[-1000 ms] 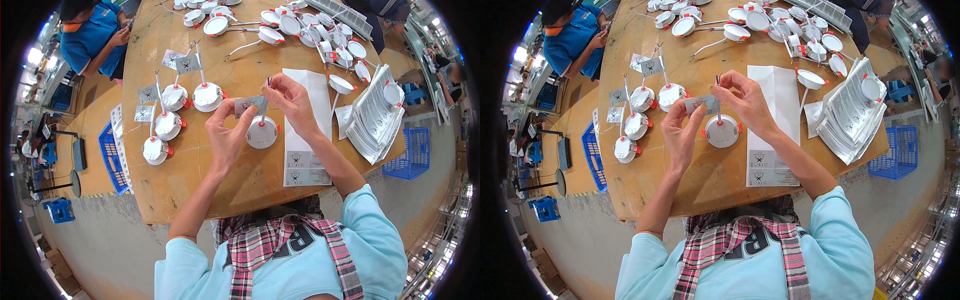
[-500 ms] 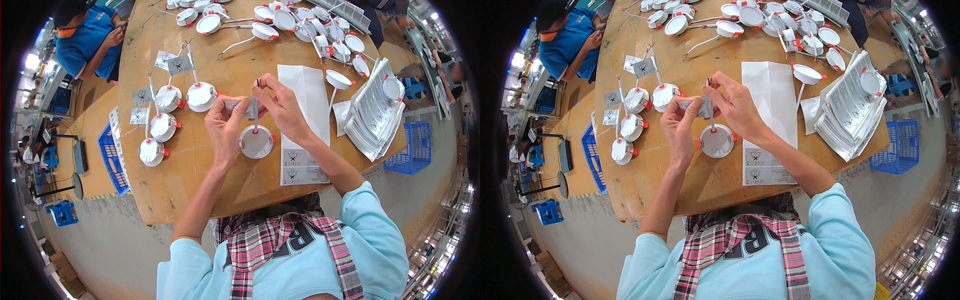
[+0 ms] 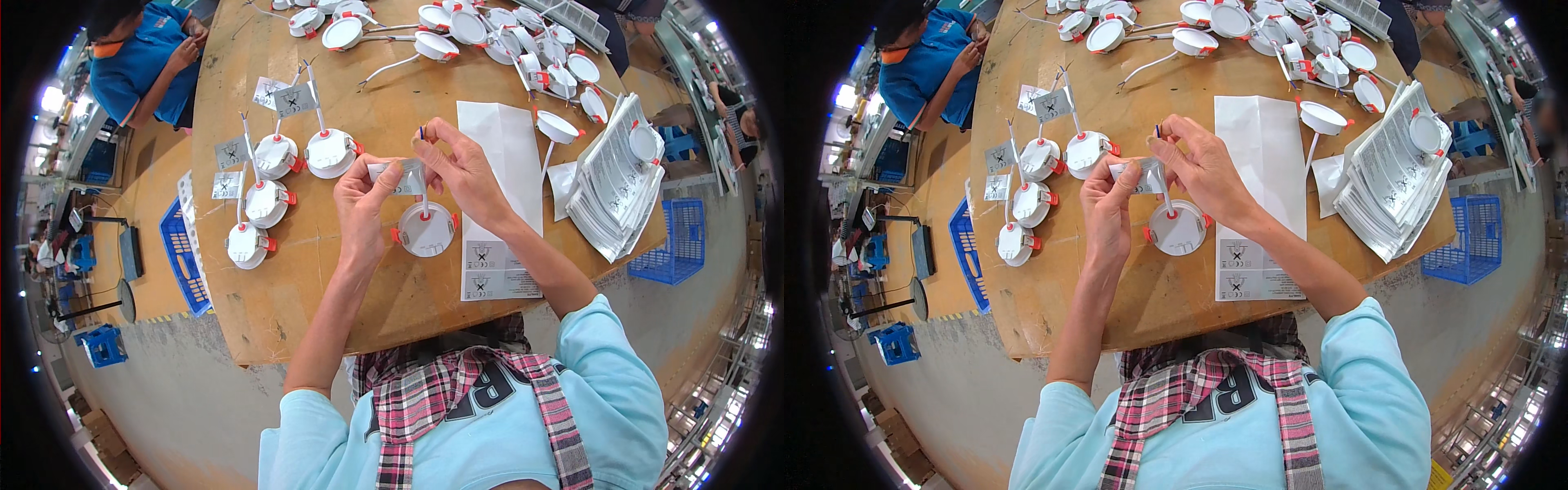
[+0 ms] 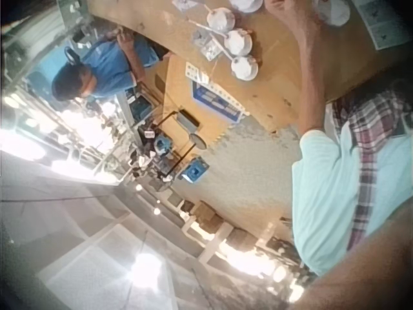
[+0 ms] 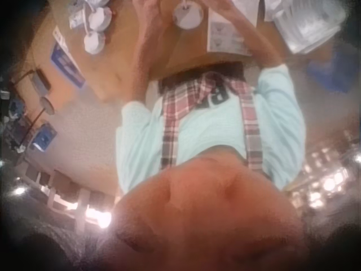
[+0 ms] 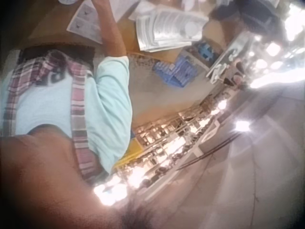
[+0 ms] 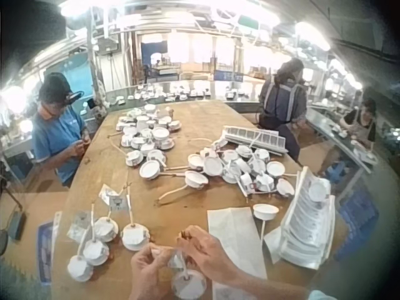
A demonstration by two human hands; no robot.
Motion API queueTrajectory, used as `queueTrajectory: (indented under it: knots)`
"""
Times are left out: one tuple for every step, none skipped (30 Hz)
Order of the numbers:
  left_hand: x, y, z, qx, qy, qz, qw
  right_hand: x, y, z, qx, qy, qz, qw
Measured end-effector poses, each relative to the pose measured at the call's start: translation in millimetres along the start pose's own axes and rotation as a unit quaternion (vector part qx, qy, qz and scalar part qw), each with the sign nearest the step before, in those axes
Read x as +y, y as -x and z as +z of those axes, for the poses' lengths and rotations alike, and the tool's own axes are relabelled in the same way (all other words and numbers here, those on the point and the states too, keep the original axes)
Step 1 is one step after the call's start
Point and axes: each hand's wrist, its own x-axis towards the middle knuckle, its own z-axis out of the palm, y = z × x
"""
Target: Apply adhesive labels to wires of small circular light components.
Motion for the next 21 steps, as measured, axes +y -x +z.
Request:
queueTrajectory:
  knots:
    - [-0.7, -0.2, -0.3, 0.000, 0.000, 0.000, 1.000, 0.0, -0.1, -0.5, 0.000, -0.003, 0.006, 1.000]
    - [-1.3, -0.8, -0.8, 0.000, 0.002, 0.001, 1.000, 0.6, -0.6, -0.7, 0.000, -0.003, 0.006, 1.000]
    - [-1.6, -1.0, -1.0, -0.001, 0.003, 0.003, 1.000, 1.5, -1.1, -0.9, -0.002, -0.013, 0.007, 1.000]
    - [-1.1, -0.9, -0.7, -0.001, 0.003, 0.003, 1.000, 2.2, -1.4, -1.2, -0.005, -0.024, 0.008, 1.000]
    - [-0.7, -0.9, 0.1, 0.000, 0.003, 0.004, 1.000, 2.7, -1.5, -1.6, -0.004, -0.024, 0.008, 1.000]
    - [-0.5, -0.9, 0.5, 0.001, 0.003, 0.005, 1.000, 3.1, -1.5, -2.0, -0.005, -0.024, 0.012, 1.000]
    - [-0.9, -1.3, 0.1, 0.001, 0.003, 0.005, 1.000, 3.4, -1.4, -2.4, -0.007, -0.025, 0.016, 1.000]
    - [-1.5, -1.7, -1.0, -0.002, 0.006, 0.001, 1.000, 2.9, -1.2, -2.5, -0.007, -0.025, 0.016, 1.000]
    - [-2.3, -2.2, -2.5, -0.005, 0.008, -0.003, 1.000, 1.8, -1.0, -2.5, -0.007, -0.029, 0.017, 0.999]
    - [-3.1, -3.0, -5.0, -0.005, 0.008, -0.003, 1.000, 1.1, -0.8, -2.6, -0.007, -0.033, 0.018, 0.999]
    - [-3.1, -3.9, -7.4, -0.026, 0.025, -0.013, 0.999, 0.8, -0.8, -3.0, -0.009, -0.034, 0.018, 0.999]
    - [-2.9, -4.8, -8.7, -0.048, 0.042, -0.024, 0.998, 0.6, -1.2, -3.9, -0.008, -0.033, 0.018, 0.999]
    - [-2.8, -5.7, -9.0, -0.046, 0.042, -0.023, 0.998, 0.6, -1.9, -4.9, -0.008, -0.034, 0.018, 0.999]
    - [-0.8, -7.5, -7.2, -0.038, 0.036, -0.038, 0.998, 2.7, -3.7, -7.7, -0.008, -0.034, 0.017, 0.999]
    - [0.4, -8.9, -6.4, -0.030, 0.031, -0.053, 0.998, 6.4, -6.6, -11.2, -0.014, -0.055, 0.029, 0.998]
    - [0.9, -9.6, -7.4, -0.030, 0.030, -0.052, 0.998, 8.5, -8.8, -13.1, -0.019, -0.077, 0.040, 0.996]
    - [2.1, -9.7, -9.7, -0.008, 0.000, -0.034, 0.999, 7.4, -10.1, -12.8, -0.021, -0.077, 0.040, 0.996]
    - [3.2, -9.9, -12.2, 0.013, -0.030, -0.015, 0.999, 5.3, -11.1, -12.2, -0.015, -0.083, 0.060, 0.995]
    - [3.1, -11.0, -15.2, 0.015, -0.030, -0.014, 0.999, 4.3, -12.1, -11.6, -0.010, -0.088, 0.081, 0.993]
    - [3.9, -12.3, -17.3, 0.003, -0.043, -0.007, 0.999, 4.1, -12.4, -12.6, -0.012, -0.088, 0.081, 0.993]
    - [4.8, -12.5, -18.5, -0.009, -0.056, -0.001, 0.998, 4.2, -12.2, -15.2, -0.052, -0.052, 0.078, 0.994]
